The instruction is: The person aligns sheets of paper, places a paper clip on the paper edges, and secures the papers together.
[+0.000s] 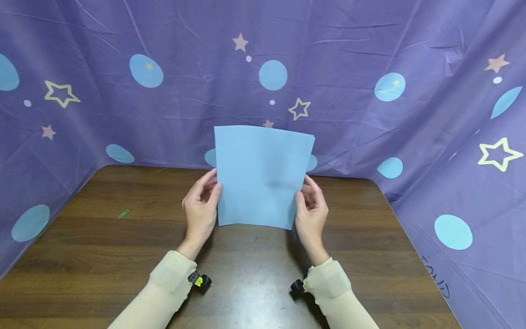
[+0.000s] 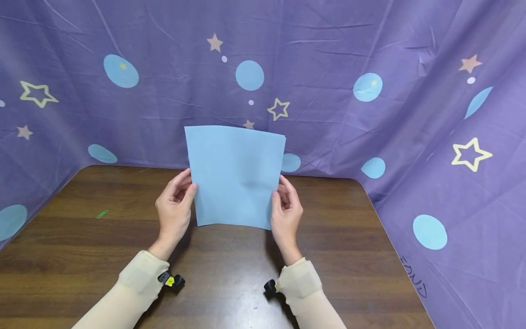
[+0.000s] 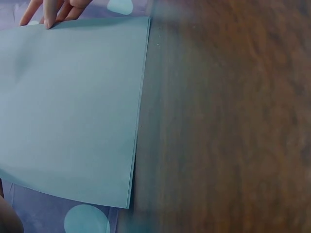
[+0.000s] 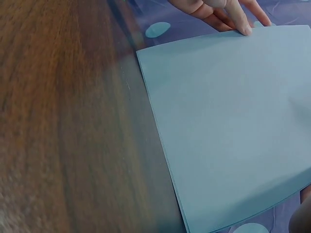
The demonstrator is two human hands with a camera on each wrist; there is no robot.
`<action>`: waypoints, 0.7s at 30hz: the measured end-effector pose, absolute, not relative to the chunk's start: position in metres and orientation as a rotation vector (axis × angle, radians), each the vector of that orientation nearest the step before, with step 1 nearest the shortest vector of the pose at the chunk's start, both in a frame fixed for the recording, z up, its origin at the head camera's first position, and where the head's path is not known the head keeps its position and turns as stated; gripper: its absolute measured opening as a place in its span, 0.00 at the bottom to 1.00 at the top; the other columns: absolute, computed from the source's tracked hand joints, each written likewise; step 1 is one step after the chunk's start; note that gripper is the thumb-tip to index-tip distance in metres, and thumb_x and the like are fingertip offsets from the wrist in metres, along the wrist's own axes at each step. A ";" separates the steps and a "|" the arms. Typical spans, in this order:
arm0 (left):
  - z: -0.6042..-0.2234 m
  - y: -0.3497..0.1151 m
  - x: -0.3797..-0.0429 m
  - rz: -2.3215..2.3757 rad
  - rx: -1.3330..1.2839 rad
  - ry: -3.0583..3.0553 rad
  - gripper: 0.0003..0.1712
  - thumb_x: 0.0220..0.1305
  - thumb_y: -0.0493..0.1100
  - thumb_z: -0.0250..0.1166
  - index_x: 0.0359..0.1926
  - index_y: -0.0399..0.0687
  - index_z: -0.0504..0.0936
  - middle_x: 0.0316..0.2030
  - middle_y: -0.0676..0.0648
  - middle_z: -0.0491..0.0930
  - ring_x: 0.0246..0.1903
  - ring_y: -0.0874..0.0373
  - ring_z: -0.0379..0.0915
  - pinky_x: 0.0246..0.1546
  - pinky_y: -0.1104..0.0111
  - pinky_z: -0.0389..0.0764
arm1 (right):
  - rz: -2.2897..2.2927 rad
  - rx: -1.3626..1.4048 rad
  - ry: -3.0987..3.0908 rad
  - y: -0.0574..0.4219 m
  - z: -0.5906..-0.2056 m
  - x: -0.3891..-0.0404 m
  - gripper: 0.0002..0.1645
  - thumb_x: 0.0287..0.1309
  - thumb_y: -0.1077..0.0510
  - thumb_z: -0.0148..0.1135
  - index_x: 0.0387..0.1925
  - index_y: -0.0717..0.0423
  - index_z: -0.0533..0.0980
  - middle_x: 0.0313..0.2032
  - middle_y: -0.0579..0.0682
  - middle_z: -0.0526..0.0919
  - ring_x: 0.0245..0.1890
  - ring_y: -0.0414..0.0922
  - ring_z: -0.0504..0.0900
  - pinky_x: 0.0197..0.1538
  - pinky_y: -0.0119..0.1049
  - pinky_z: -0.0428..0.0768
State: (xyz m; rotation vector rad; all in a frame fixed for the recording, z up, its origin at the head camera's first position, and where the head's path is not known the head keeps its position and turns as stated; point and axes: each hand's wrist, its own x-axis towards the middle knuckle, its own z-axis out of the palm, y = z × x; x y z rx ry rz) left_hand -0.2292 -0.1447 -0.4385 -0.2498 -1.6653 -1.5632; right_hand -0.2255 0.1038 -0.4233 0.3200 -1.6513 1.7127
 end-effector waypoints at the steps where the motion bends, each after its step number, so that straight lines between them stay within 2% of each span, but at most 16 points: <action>1: -0.439 -0.145 -0.229 -1.550 -0.248 -1.671 0.23 0.69 0.31 0.71 0.63 0.49 0.87 0.46 0.39 0.88 0.43 0.65 0.83 0.45 0.78 0.83 | 1.714 0.321 -1.652 0.104 -0.423 -0.225 0.27 0.67 0.77 0.63 0.65 0.63 0.78 0.42 0.69 0.84 0.39 0.43 0.84 0.37 0.22 0.77; 8: -0.437 -0.144 -0.228 -1.528 -0.243 -1.649 0.21 0.68 0.30 0.72 0.60 0.46 0.88 0.44 0.38 0.89 0.43 0.65 0.83 0.44 0.78 0.82 | 1.703 0.347 -1.645 0.106 -0.433 -0.234 0.27 0.65 0.79 0.62 0.64 0.67 0.78 0.45 0.71 0.85 0.41 0.47 0.86 0.39 0.22 0.79; 16: -0.435 -0.144 -0.230 -1.484 -0.260 -1.616 0.19 0.66 0.28 0.72 0.57 0.42 0.89 0.41 0.37 0.88 0.41 0.65 0.82 0.41 0.79 0.80 | 1.700 0.358 -1.642 0.113 -0.443 -0.243 0.27 0.66 0.75 0.65 0.64 0.60 0.79 0.42 0.66 0.86 0.38 0.44 0.85 0.35 0.24 0.79; 21: -0.437 -0.145 -0.228 -1.517 -0.257 -1.629 0.20 0.67 0.29 0.72 0.58 0.43 0.88 0.41 0.39 0.88 0.40 0.65 0.82 0.40 0.79 0.81 | 1.725 0.367 -1.621 0.112 -0.443 -0.241 0.26 0.65 0.77 0.63 0.63 0.62 0.79 0.42 0.66 0.85 0.38 0.44 0.85 0.38 0.25 0.81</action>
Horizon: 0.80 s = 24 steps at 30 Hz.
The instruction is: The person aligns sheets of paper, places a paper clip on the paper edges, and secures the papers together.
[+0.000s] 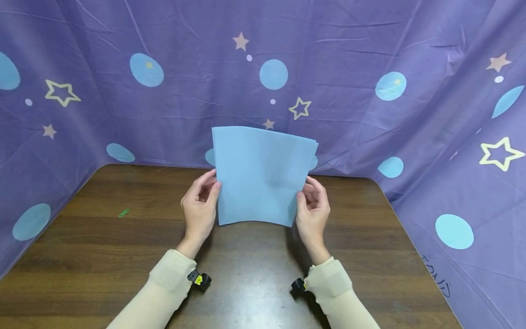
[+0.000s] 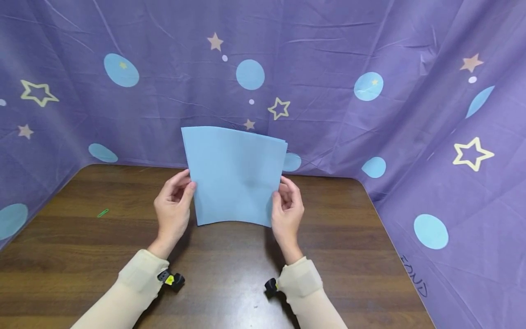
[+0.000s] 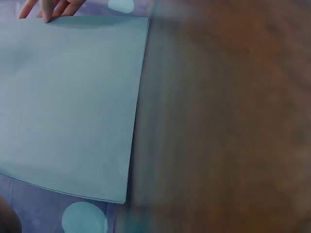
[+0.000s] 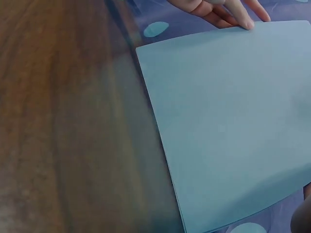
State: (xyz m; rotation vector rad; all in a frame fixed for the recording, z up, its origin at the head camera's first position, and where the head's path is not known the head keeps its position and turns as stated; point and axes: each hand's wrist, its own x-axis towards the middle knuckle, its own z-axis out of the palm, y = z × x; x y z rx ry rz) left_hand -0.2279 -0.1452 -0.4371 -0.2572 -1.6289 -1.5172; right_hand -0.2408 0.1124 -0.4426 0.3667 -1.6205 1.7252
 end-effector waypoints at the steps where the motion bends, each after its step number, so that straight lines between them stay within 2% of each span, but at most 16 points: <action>1: -0.438 -0.145 -0.227 -1.530 -0.259 -1.638 0.20 0.67 0.29 0.72 0.59 0.43 0.88 0.42 0.39 0.88 0.40 0.65 0.82 0.40 0.79 0.81 | 1.734 0.368 -1.617 0.112 -0.443 -0.241 0.26 0.64 0.78 0.63 0.63 0.64 0.78 0.42 0.67 0.85 0.39 0.44 0.85 0.39 0.25 0.82; 5: -0.439 -0.146 -0.226 -1.543 -0.273 -1.676 0.20 0.70 0.31 0.71 0.61 0.47 0.87 0.44 0.41 0.88 0.42 0.64 0.83 0.42 0.78 0.82 | 1.744 0.380 -1.611 0.110 -0.446 -0.241 0.27 0.63 0.82 0.60 0.63 0.70 0.76 0.43 0.71 0.84 0.39 0.47 0.85 0.39 0.24 0.81; 8: -0.439 -0.146 -0.226 -1.530 -0.269 -1.686 0.21 0.71 0.33 0.71 0.62 0.50 0.87 0.45 0.42 0.88 0.43 0.63 0.83 0.43 0.77 0.82 | 1.735 0.373 -1.611 0.109 -0.446 -0.243 0.27 0.63 0.82 0.59 0.63 0.70 0.75 0.42 0.72 0.83 0.38 0.47 0.84 0.38 0.23 0.81; 12: -0.439 -0.147 -0.226 -1.522 -0.257 -1.680 0.22 0.69 0.31 0.71 0.62 0.48 0.87 0.45 0.42 0.88 0.43 0.65 0.82 0.43 0.78 0.81 | 1.775 0.346 -1.582 0.110 -0.445 -0.243 0.27 0.61 0.82 0.58 0.62 0.70 0.75 0.39 0.67 0.83 0.36 0.44 0.84 0.38 0.24 0.81; 16: -0.439 -0.147 -0.225 -1.524 -0.257 -1.674 0.22 0.69 0.29 0.70 0.62 0.45 0.87 0.45 0.40 0.88 0.43 0.66 0.82 0.44 0.78 0.81 | 1.828 0.361 -1.538 0.111 -0.445 -0.243 0.28 0.60 0.82 0.56 0.62 0.70 0.74 0.38 0.57 0.84 0.35 0.44 0.84 0.38 0.26 0.83; 19: -0.437 -0.146 -0.225 -1.513 -0.259 -1.665 0.21 0.69 0.30 0.70 0.61 0.46 0.87 0.45 0.41 0.89 0.43 0.64 0.82 0.44 0.78 0.82 | 1.801 0.365 -1.550 0.111 -0.445 -0.243 0.27 0.62 0.79 0.57 0.62 0.68 0.74 0.39 0.54 0.84 0.35 0.44 0.84 0.37 0.26 0.82; 24: -0.432 -0.145 -0.224 -1.463 -0.243 -1.634 0.18 0.69 0.31 0.71 0.58 0.44 0.89 0.43 0.40 0.89 0.42 0.64 0.83 0.44 0.77 0.82 | 1.727 0.320 -1.592 0.110 -0.440 -0.240 0.23 0.68 0.73 0.62 0.63 0.62 0.76 0.39 0.60 0.84 0.34 0.41 0.83 0.34 0.24 0.78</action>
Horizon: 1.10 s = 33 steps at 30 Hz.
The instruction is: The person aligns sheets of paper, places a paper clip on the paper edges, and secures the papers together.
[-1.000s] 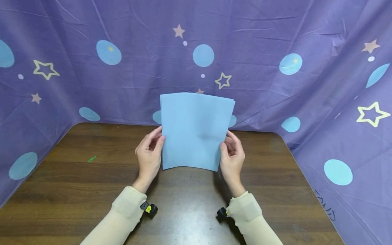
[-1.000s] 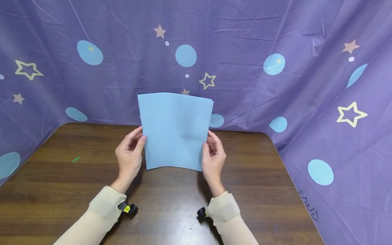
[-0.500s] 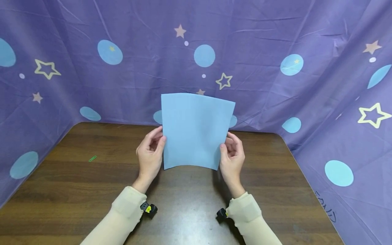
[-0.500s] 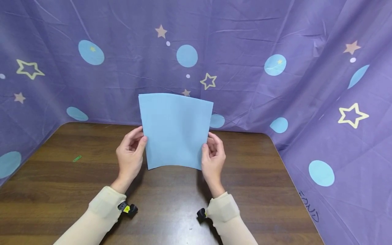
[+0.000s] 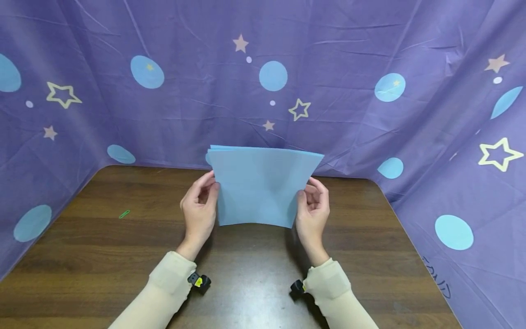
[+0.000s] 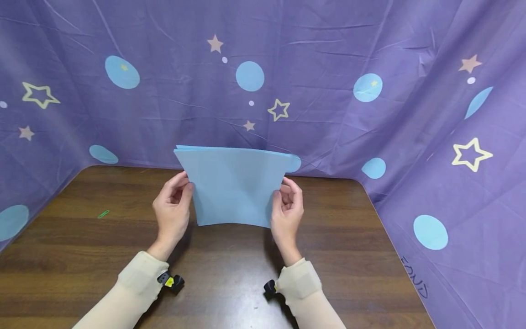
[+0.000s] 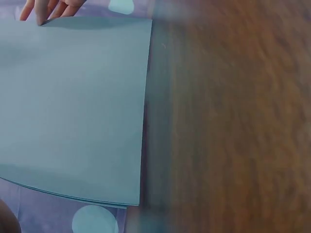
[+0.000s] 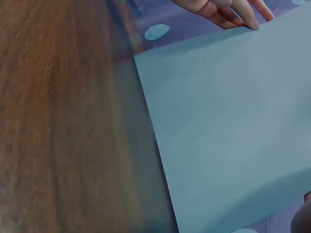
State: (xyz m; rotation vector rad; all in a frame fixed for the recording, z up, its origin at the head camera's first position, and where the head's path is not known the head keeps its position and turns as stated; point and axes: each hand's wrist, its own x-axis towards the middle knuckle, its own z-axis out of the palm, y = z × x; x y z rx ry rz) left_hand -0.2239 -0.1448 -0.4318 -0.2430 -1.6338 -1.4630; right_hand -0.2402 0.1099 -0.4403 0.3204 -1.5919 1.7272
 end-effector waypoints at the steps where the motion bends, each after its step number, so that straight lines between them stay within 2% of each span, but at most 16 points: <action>1: -0.431 -0.144 -0.224 -1.452 -0.237 -1.627 0.18 0.69 0.30 0.71 0.58 0.43 0.89 0.42 0.40 0.89 0.42 0.64 0.83 0.43 0.78 0.82 | 1.721 0.311 -1.594 0.110 -0.439 -0.240 0.23 0.69 0.72 0.63 0.63 0.61 0.77 0.39 0.61 0.84 0.34 0.40 0.82 0.34 0.24 0.77; 8: -0.426 -0.141 -0.225 -1.421 -0.250 -1.571 0.18 0.66 0.24 0.70 0.55 0.35 0.89 0.42 0.34 0.88 0.43 0.65 0.82 0.45 0.79 0.81 | 1.668 0.264 -1.602 0.108 -0.434 -0.237 0.24 0.67 0.72 0.67 0.63 0.61 0.79 0.41 0.64 0.84 0.36 0.39 0.82 0.35 0.23 0.76; 19: -0.421 -0.143 -0.222 -1.421 -0.277 -1.571 0.20 0.68 0.28 0.71 0.59 0.43 0.89 0.41 0.39 0.88 0.43 0.63 0.83 0.44 0.77 0.81 | 1.637 0.334 -1.630 0.108 -0.430 -0.234 0.23 0.71 0.68 0.66 0.65 0.56 0.80 0.41 0.62 0.85 0.35 0.39 0.81 0.32 0.23 0.73; 28: -0.433 -0.143 -0.226 -1.437 -0.242 -1.612 0.20 0.67 0.25 0.69 0.58 0.37 0.88 0.41 0.34 0.87 0.43 0.66 0.82 0.47 0.79 0.81 | 1.706 0.345 -1.627 0.108 -0.440 -0.237 0.24 0.69 0.71 0.66 0.64 0.61 0.79 0.42 0.66 0.85 0.38 0.42 0.83 0.35 0.24 0.77; 33: -0.435 -0.144 -0.227 -1.436 -0.250 -1.602 0.20 0.67 0.26 0.70 0.58 0.39 0.88 0.41 0.36 0.88 0.43 0.65 0.82 0.46 0.78 0.82 | 1.687 0.339 -1.632 0.108 -0.441 -0.238 0.22 0.69 0.70 0.66 0.63 0.61 0.79 0.40 0.65 0.85 0.35 0.40 0.82 0.34 0.24 0.75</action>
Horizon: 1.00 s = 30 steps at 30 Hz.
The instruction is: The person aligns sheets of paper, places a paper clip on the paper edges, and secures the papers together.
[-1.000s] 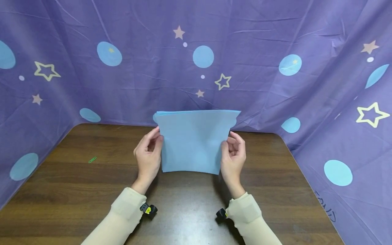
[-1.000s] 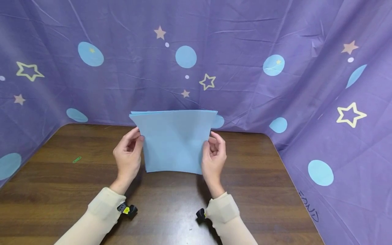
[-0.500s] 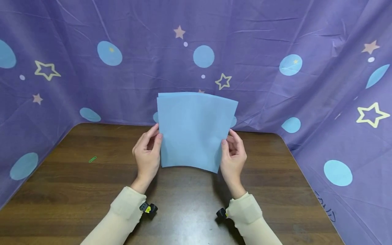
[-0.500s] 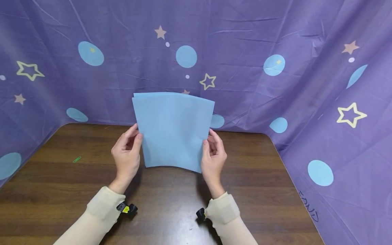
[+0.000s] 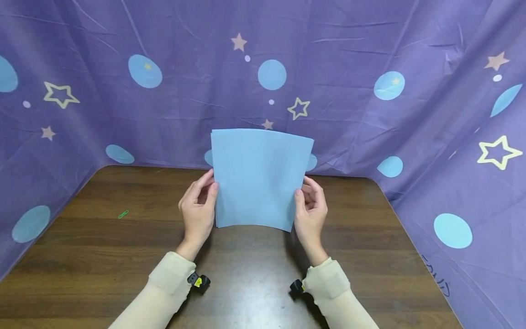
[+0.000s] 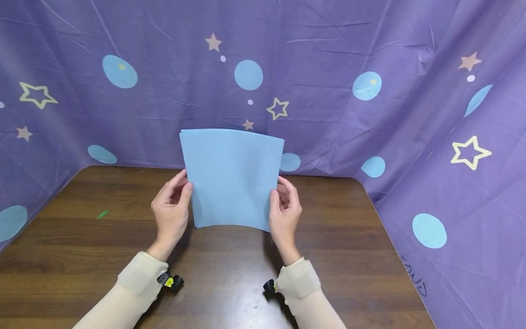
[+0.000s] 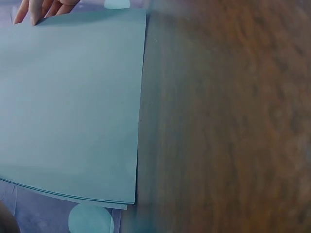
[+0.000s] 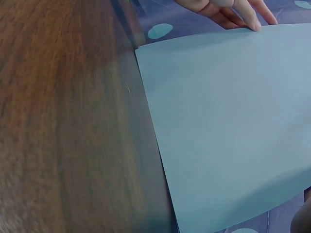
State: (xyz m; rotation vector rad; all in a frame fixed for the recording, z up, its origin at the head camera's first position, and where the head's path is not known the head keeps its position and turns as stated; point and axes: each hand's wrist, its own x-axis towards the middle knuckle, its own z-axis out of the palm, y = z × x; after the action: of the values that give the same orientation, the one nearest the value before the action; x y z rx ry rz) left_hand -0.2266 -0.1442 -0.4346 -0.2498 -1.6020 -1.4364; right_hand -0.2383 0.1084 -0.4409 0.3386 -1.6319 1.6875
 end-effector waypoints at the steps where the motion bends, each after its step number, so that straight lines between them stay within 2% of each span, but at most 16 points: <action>1: -0.435 -0.145 -0.226 -1.436 -0.251 -1.604 0.20 0.67 0.26 0.71 0.58 0.39 0.88 0.41 0.37 0.88 0.42 0.65 0.82 0.46 0.78 0.82 | 1.683 0.339 -1.631 0.109 -0.441 -0.238 0.22 0.69 0.70 0.66 0.63 0.61 0.79 0.40 0.65 0.85 0.35 0.40 0.82 0.33 0.24 0.75; 7: -0.435 -0.143 -0.225 -1.430 -0.227 -1.630 0.19 0.66 0.26 0.70 0.57 0.39 0.88 0.42 0.36 0.88 0.41 0.67 0.83 0.44 0.79 0.82 | 1.667 0.337 -1.618 0.109 -0.440 -0.237 0.21 0.69 0.69 0.66 0.62 0.62 0.80 0.39 0.65 0.85 0.33 0.39 0.82 0.31 0.24 0.74; 14: -0.436 -0.143 -0.225 -1.422 -0.230 -1.652 0.19 0.67 0.25 0.70 0.57 0.36 0.88 0.41 0.34 0.88 0.41 0.70 0.82 0.43 0.81 0.81 | 1.688 0.355 -1.612 0.111 -0.440 -0.238 0.21 0.69 0.68 0.67 0.62 0.60 0.80 0.40 0.62 0.86 0.34 0.41 0.84 0.33 0.25 0.78; 23: -0.434 -0.147 -0.227 -1.403 -0.297 -1.633 0.20 0.67 0.27 0.71 0.58 0.39 0.88 0.42 0.39 0.89 0.42 0.66 0.83 0.45 0.78 0.82 | 1.686 0.368 -1.606 0.111 -0.439 -0.238 0.21 0.68 0.70 0.66 0.61 0.62 0.79 0.39 0.62 0.86 0.34 0.41 0.84 0.32 0.24 0.78; 30: -0.435 -0.147 -0.227 -1.391 -0.293 -1.624 0.20 0.66 0.26 0.71 0.57 0.38 0.88 0.41 0.38 0.89 0.42 0.67 0.83 0.44 0.80 0.82 | 1.693 0.346 -1.614 0.111 -0.439 -0.237 0.21 0.68 0.71 0.65 0.61 0.62 0.79 0.39 0.62 0.86 0.34 0.41 0.83 0.34 0.25 0.79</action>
State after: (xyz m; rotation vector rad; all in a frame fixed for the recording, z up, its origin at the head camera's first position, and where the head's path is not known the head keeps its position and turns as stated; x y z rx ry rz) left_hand -0.2270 -0.1468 -0.4352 -0.2935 -1.6236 -1.3910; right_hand -0.2372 0.1106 -0.4390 0.3465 -1.6145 1.6927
